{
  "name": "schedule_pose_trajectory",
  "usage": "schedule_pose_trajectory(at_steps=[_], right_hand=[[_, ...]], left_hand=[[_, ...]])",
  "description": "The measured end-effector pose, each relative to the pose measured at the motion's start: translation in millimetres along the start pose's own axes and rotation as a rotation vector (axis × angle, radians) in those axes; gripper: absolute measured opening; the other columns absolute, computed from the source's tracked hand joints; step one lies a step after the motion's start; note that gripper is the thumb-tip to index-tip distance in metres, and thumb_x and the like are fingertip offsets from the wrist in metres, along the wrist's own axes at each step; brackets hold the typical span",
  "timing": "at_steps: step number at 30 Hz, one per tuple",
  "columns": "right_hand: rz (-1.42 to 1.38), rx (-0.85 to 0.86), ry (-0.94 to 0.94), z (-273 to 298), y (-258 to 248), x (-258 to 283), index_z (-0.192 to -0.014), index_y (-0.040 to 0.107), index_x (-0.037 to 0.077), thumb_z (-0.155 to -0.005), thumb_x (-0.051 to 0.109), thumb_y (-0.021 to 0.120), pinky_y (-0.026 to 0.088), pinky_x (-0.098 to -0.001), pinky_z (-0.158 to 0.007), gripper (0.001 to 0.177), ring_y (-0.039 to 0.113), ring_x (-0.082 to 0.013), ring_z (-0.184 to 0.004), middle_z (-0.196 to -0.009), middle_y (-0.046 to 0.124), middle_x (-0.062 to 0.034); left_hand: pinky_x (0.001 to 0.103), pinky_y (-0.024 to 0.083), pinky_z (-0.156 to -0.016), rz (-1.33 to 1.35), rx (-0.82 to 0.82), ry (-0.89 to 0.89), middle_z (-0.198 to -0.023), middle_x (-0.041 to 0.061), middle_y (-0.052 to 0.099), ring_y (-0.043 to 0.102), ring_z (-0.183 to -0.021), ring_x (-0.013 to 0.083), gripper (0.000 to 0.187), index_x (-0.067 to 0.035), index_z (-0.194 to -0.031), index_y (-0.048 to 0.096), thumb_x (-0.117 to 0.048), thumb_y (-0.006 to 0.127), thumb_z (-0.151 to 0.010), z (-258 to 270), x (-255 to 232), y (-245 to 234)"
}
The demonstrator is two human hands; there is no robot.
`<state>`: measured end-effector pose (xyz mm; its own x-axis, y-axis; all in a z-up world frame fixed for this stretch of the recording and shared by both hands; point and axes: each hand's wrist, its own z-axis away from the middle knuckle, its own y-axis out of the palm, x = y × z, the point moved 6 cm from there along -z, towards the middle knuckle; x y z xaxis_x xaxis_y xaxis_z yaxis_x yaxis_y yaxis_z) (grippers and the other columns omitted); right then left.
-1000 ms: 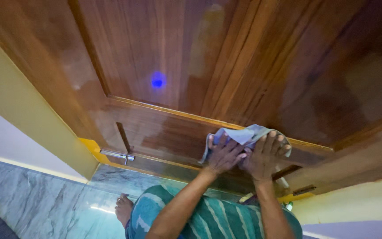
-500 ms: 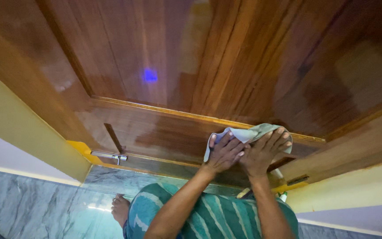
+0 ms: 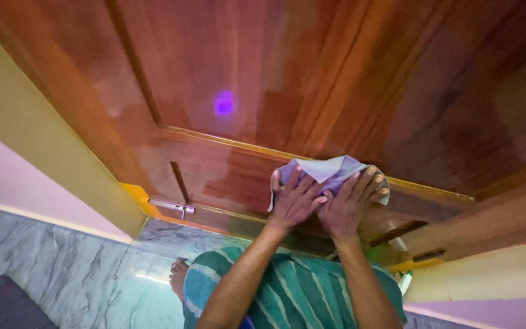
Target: The person wipes the surface of a wooden door using a light-colored cloth. They systematically clean the door panels and edges with both hands, moving the cloth in circular and sweeping motions.
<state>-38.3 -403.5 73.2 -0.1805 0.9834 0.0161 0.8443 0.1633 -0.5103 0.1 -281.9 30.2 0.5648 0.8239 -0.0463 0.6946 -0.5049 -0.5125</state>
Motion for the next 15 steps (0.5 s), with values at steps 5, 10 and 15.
schedule_pose_trajectory(at_steps=[5, 10, 15], right_hand=[[-0.049, 0.022, -0.020, 1.0, 16.1, 29.1, -0.165, 0.010, 0.001, -0.113, 0.045, 0.038, -0.003, -0.0732, -0.125, 0.074, 0.000, -0.0564, -0.159, -0.170, 0.008, -0.0346], [-0.071, 0.059, -0.052, -0.4, 29.8, 62.2, -0.165, 0.015, -0.001, -0.112, 0.045, 0.044, -0.005, -0.0731, -0.123, 0.076, -0.001, -0.0562, -0.157, -0.170, 0.009, -0.0339], [-0.057, 0.140, -0.113, -4.3, 54.7, 96.7, -0.161, 0.030, -0.002, -0.108, 0.041, 0.054, -0.007, -0.0713, -0.120, 0.072, 0.003, -0.0555, -0.155, -0.169, 0.015, -0.0333]], left_hand=[[0.072, 0.007, -0.117, -0.025, 0.066, -0.079, -0.156, 0.002, 0.049, 0.022, -0.156, 0.0326, 0.058, -0.035, -0.154, 0.054, -0.061, 0.051, -0.102, -3.8, 34.1, -28.0], [0.076, 0.008, -0.116, -0.078, 0.125, -0.182, -0.152, 0.006, 0.048, 0.020, -0.155, 0.0334, 0.062, -0.036, -0.153, 0.051, -0.061, 0.052, -0.097, -6.2, 73.7, -50.9], [0.075, 0.008, -0.118, -0.145, 0.031, -0.230, -0.150, 0.013, 0.048, 0.016, -0.157, 0.0371, 0.062, -0.033, -0.155, 0.049, -0.064, 0.046, -0.101, -2.0, 112.8, -69.3]])
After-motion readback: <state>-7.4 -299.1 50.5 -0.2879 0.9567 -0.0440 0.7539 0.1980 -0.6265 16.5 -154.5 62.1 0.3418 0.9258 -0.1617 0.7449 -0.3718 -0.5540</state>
